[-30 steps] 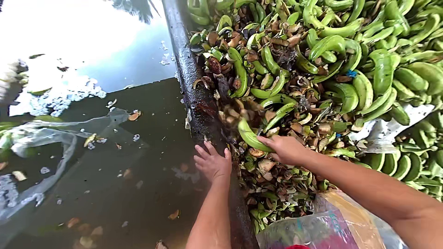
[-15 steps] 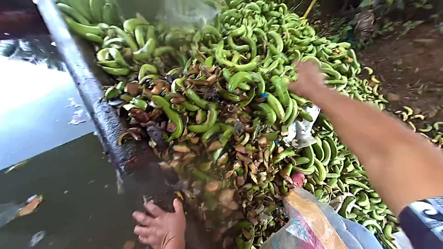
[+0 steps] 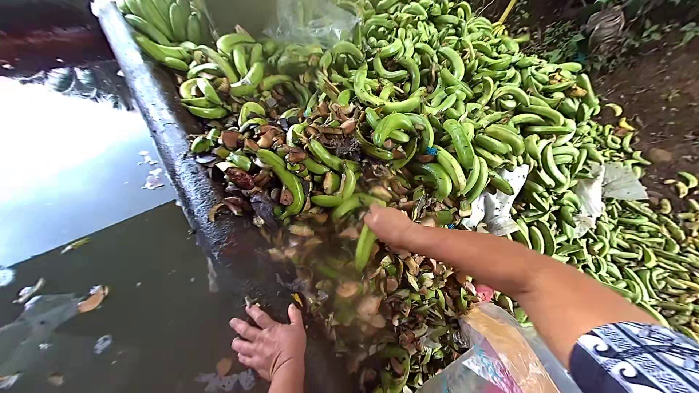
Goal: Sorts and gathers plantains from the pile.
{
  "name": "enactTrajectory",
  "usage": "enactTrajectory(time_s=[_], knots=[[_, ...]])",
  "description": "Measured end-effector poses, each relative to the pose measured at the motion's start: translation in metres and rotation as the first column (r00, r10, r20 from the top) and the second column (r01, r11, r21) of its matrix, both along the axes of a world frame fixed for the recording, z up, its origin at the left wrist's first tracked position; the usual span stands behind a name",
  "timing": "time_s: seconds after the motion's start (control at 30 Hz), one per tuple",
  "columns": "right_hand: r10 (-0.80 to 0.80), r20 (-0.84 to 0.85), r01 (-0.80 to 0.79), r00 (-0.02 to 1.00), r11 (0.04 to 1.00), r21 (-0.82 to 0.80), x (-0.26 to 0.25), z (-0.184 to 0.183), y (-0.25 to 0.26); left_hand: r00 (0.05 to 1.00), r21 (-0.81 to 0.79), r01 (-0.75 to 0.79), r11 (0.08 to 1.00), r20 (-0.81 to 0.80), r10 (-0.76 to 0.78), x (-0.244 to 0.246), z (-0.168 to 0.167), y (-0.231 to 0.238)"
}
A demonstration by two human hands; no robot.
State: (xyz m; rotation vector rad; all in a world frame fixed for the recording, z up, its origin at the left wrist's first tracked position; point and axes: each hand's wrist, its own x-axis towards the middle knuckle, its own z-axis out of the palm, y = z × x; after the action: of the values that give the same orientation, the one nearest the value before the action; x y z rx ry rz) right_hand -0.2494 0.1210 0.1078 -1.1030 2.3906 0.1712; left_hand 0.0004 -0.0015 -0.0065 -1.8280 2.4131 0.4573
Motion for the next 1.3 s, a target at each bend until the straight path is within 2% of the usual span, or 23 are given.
enactTrajectory(time_s=[0.07, 0.13, 0.2, 0.23, 0.27, 0.33, 0.37, 0.43, 0.47, 0.5, 0.53, 0.6, 0.63, 0.67, 0.73, 0.8, 0.9, 0.97, 1.07, 1.17, 1.3], knots=[[0.097, -0.001, -0.097, 0.995, 0.994, -0.044, 0.020, 0.023, 0.015, 1.000, 0.017, -0.005, 1.000, 0.008, 0.004, 0.001, 0.004, 0.001], [0.167, 0.051, -0.162, 0.985, 0.983, -0.090, 0.023, 0.024, 0.034, 1.000, 0.036, -0.002, 0.999, 0.028, 0.001, 0.001, 0.007, 0.000], [0.194, 0.077, -0.174, 0.978, 0.960, -0.219, -0.001, 0.008, 0.054, 0.999, 0.037, 0.002, 0.999, 0.036, -0.003, -0.001, 0.006, -0.001], [0.165, 0.064, -0.146, 0.984, 0.961, -0.233, -0.022, 0.006, 0.063, 0.999, 0.037, 0.002, 0.999, 0.041, -0.003, -0.002, 0.007, 0.000], [0.093, 0.020, -0.086, 0.995, 0.972, -0.221, -0.048, 0.015, 0.070, 0.999, 0.042, 0.001, 0.999, 0.049, -0.003, -0.003, 0.008, -0.001], [-0.180, -0.159, 0.135, 0.971, 0.957, -0.259, -0.104, 0.058, 0.088, 0.998, 0.063, 0.001, 0.998, 0.068, -0.005, -0.005, 0.009, -0.001], [-0.366, -0.248, 0.272, 0.897, 0.899, -0.344, -0.128, 0.087, 0.097, 0.997, 0.072, 0.000, 0.997, 0.074, -0.006, -0.005, 0.010, 0.000], [-0.691, -0.327, 0.429, 0.644, 0.681, -0.594, -0.153, 0.133, 0.105, 0.997, 0.079, -0.002, 0.997, 0.083, -0.005, -0.007, 0.011, -0.001], [-0.776, -0.285, 0.449, 0.562, 0.576, -0.683, -0.155, 0.145, 0.097, 0.996, 0.084, -0.005, 0.996, 0.090, -0.002, -0.007, 0.011, -0.002], [-0.792, -0.244, 0.439, 0.560, 0.533, -0.723, -0.151, 0.144, 0.084, 0.996, 0.090, -0.007, 0.996, 0.094, -0.001, -0.008, 0.012, -0.002], [-0.739, -0.233, 0.412, 0.632, 0.575, -0.706, -0.143, 0.130, 0.066, 0.995, 0.095, -0.009, 0.995, 0.097, 0.000, -0.008, 0.013, -0.002], [-0.517, -0.189, 0.333, 0.835, 0.747, -0.575, -0.135, 0.075, 0.024, 0.996, 0.092, -0.011, 0.996, 0.086, 0.003, -0.008, 0.012, -0.003], [-0.420, -0.125, 0.309, 0.899, 0.809, -0.500, -0.138, 0.039, 0.001, 0.997, 0.091, -0.012, 0.996, 0.080, 0.005, -0.008, 0.012, -0.002], [-0.385, -0.024, 0.335, 0.923, 0.832, -0.443, -0.141, 0.002, -0.021, 0.997, 0.090, -0.014, 0.996, 0.073, 0.007, -0.007, 0.011, -0.001], [-0.470, 0.181, 0.501, 0.864, 0.772, -0.392, -0.145, -0.056, -0.057, 0.998, 0.092, -0.015, 0.996, 0.065, 0.009, -0.007, 0.011, 0.000], [-0.596, 0.307, 0.669, 0.742, 0.634, -0.388, -0.143, -0.081, -0.087, 0.998, 0.098, -0.010, 0.995, 0.068, 0.003, -0.008, 0.013, -0.002], [-0.698, 0.254, 0.728, 0.669, 0.550, -0.409, -0.133, -0.089, -0.104, 0.996, 0.091, -0.004, 0.996, 0.086, -0.004, -0.005, 0.010, -0.004], [-0.704, 0.183, 0.695, 0.687, 0.563, -0.447, -0.119, -0.074, -0.099, 0.996, 0.095, -0.008, 0.995, 0.090, 0.000, -0.005, 0.009, -0.005], [-0.602, 0.086, 0.567, 0.794, 0.680, -0.465, -0.094, -0.045, -0.087, 0.996, 0.092, -0.001, 0.996, 0.087, -0.007, -0.007, 0.010, -0.006], [-0.501, -0.005, 0.465, 0.866, 0.807, -0.365, -0.078, -0.036, -0.085, 0.996, 0.099, -0.006, 0.995, 0.093, -0.003, -0.007, 0.010, -0.004], [-0.367, -0.130, 0.311, 0.921, 0.894, -0.322, -0.064, 0.001, -0.075, 0.997, 0.090, 0.000, 0.996, 0.083, -0.007, -0.008, 0.010, -0.003]])
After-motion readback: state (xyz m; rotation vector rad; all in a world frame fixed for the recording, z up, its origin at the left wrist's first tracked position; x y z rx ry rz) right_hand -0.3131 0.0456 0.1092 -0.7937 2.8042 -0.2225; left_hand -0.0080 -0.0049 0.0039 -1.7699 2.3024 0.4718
